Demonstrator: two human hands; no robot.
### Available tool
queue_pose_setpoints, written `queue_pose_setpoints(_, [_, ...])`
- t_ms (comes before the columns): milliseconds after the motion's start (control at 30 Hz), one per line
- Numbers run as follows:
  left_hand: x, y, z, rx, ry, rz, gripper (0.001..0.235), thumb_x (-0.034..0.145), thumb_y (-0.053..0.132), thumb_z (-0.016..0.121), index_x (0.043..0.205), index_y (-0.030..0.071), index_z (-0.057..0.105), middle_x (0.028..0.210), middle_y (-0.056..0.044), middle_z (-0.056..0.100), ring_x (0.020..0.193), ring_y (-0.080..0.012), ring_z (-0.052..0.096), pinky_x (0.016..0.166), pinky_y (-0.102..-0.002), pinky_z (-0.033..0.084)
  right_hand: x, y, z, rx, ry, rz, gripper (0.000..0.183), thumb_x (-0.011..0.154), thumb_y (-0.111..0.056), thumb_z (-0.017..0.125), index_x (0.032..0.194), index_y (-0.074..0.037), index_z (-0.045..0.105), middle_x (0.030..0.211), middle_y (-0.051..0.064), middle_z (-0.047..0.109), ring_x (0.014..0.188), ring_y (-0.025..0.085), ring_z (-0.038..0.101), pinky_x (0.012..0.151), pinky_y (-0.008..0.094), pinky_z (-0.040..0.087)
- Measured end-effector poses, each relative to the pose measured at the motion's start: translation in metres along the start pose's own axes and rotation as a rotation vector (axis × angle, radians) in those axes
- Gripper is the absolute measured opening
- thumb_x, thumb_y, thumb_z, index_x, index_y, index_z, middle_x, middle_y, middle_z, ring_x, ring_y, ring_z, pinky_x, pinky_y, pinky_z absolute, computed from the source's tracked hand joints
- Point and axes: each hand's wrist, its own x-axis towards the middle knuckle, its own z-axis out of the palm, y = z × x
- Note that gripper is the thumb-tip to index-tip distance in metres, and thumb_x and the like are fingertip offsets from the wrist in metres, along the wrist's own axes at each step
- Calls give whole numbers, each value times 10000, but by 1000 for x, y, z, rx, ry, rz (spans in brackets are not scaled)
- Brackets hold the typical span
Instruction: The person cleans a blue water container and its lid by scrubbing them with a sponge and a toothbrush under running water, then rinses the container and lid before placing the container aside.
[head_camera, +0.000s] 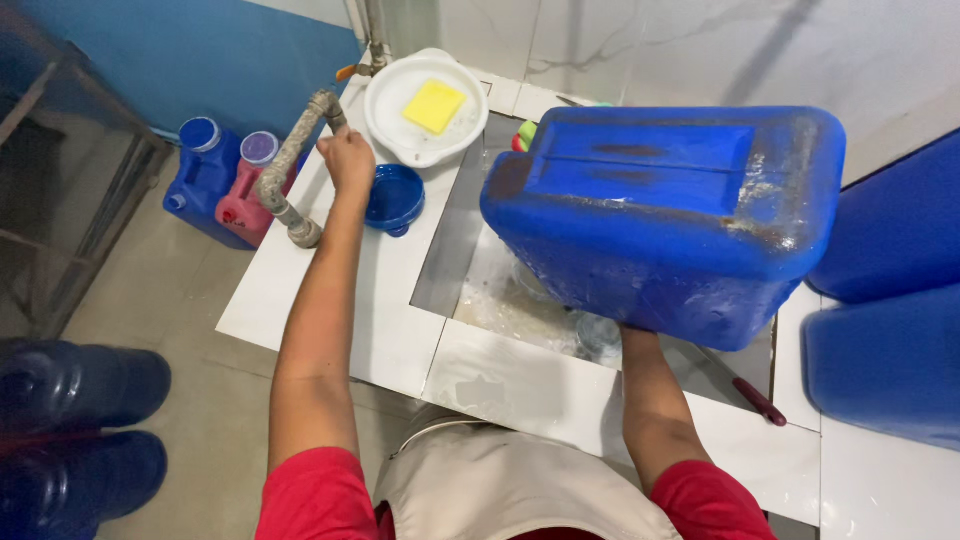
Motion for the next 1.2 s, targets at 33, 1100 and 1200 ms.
queue_pose_setpoints(33, [-8, 3, -2, 32, 15, 55, 291, 1001, 175, 551, 1161, -14, 703, 1187, -261, 573, 1046, -398, 581, 942, -455, 484, 0, 0, 0, 2, 2, -1, 531, 965, -329, 718, 1425, -99, 585, 1395, 229, 459, 1204, 371, 576, 1014, 442, 470])
queue_pose_setpoints(1100, [-207, 143, 52, -415, -429, 396, 391, 908, 72, 657, 1299, 87, 648, 1383, -159, 599, 1381, -387, 484, 1155, -469, 380, 17, -37, -69, 76, 202, -59, 562, 967, -270, 700, 1482, -119, 531, 1551, 266, 359, 1323, 399, 542, 1096, 433, 482])
queue_pose_setpoints(1200, [-184, 83, -6, -202, -438, 511, 382, 893, 35, 676, 1271, 94, 666, 1387, -155, 597, 1387, -384, 484, 1168, -456, 377, 16, -36, -102, 96, 286, -73, 566, 967, -264, 698, 1487, -121, 526, 1566, 269, 349, 1334, 401, 539, 1104, 433, 483])
